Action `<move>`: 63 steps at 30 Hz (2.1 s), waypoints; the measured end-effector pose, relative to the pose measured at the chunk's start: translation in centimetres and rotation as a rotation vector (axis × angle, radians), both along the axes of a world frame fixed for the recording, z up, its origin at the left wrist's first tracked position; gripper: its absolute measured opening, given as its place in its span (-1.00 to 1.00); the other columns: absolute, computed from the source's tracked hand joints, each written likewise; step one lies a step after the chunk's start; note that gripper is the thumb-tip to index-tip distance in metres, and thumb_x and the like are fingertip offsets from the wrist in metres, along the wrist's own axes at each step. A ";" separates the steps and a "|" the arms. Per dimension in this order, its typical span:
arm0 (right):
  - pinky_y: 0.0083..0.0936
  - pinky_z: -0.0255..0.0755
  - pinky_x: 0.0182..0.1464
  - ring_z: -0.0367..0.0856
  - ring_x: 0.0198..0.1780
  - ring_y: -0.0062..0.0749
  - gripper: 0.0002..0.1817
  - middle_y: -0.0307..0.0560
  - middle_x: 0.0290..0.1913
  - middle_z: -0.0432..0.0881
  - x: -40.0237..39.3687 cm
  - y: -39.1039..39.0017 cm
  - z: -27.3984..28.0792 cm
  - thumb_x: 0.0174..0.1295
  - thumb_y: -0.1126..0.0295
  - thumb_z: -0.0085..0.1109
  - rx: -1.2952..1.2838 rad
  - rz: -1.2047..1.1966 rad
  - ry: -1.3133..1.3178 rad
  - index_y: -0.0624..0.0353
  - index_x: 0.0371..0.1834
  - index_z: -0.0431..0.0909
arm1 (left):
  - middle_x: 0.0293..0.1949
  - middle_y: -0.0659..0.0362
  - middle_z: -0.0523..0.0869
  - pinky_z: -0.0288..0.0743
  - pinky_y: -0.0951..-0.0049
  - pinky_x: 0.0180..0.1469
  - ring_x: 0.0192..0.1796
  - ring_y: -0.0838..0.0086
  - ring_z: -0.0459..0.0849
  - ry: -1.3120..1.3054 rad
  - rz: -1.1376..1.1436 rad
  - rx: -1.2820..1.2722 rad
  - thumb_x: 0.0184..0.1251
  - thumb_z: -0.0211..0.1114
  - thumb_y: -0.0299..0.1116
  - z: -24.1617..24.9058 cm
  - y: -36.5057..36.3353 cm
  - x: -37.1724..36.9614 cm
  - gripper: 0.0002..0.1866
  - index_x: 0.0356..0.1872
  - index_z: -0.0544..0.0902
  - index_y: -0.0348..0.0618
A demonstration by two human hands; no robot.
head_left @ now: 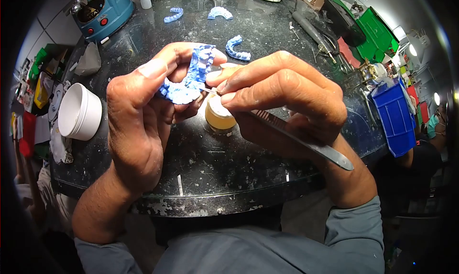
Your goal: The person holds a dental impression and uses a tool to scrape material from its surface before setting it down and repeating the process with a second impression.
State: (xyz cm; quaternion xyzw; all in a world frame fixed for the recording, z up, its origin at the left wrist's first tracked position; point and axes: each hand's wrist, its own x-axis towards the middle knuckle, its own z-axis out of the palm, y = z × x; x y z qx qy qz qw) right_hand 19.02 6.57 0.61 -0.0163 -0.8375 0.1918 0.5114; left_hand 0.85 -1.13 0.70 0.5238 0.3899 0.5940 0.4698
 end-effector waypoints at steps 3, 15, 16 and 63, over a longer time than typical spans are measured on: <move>-0.51 0.65 -0.14 0.76 -0.21 -0.33 -0.77 -0.05 -0.29 0.72 0.0 0.0 0.0 -0.13 0.72 0.40 0.022 -0.010 -0.016 0.23 -0.39 0.65 | 0.03 -0.07 0.62 0.48 0.55 -0.12 -0.07 0.48 0.64 -0.003 0.003 -0.001 0.44 -0.30 0.04 0.0 0.1 -0.1 -0.29 0.12 0.44 -0.54; -0.50 0.66 -0.16 0.77 -0.23 -0.30 -0.78 -0.03 -0.31 0.71 -0.2 0.1 -0.2 -0.11 0.71 0.40 0.033 -0.024 -0.012 0.23 -0.40 0.64 | 0.09 -0.11 0.58 0.48 0.60 -0.15 -0.12 0.50 0.60 -0.318 0.018 -0.084 0.45 -0.28 0.01 -0.5 -0.3 0.4 -0.36 0.04 0.47 -0.47; -0.49 0.66 -0.16 0.77 -0.24 -0.30 -0.79 -0.02 -0.32 0.71 -0.2 0.2 -0.3 -0.10 0.70 0.40 0.050 -0.024 0.002 0.23 -0.40 0.64 | 0.09 -0.10 0.58 0.47 0.62 -0.17 -0.12 0.51 0.59 -0.331 0.034 -0.102 0.45 -0.27 0.02 -0.3 -0.3 0.6 -0.37 0.05 0.47 -0.45; -0.27 0.70 -0.03 0.71 -0.19 -0.29 -0.74 0.09 -0.19 0.58 0.6 1.0 -0.2 0.09 0.76 0.29 0.099 0.062 0.067 0.32 -0.18 0.52 | 0.11 0.03 0.53 0.36 0.56 0.15 0.10 0.49 0.53 -0.329 -0.215 -0.006 0.19 0.05 0.07 0.2 0.3 0.6 -0.09 0.42 0.12 -0.47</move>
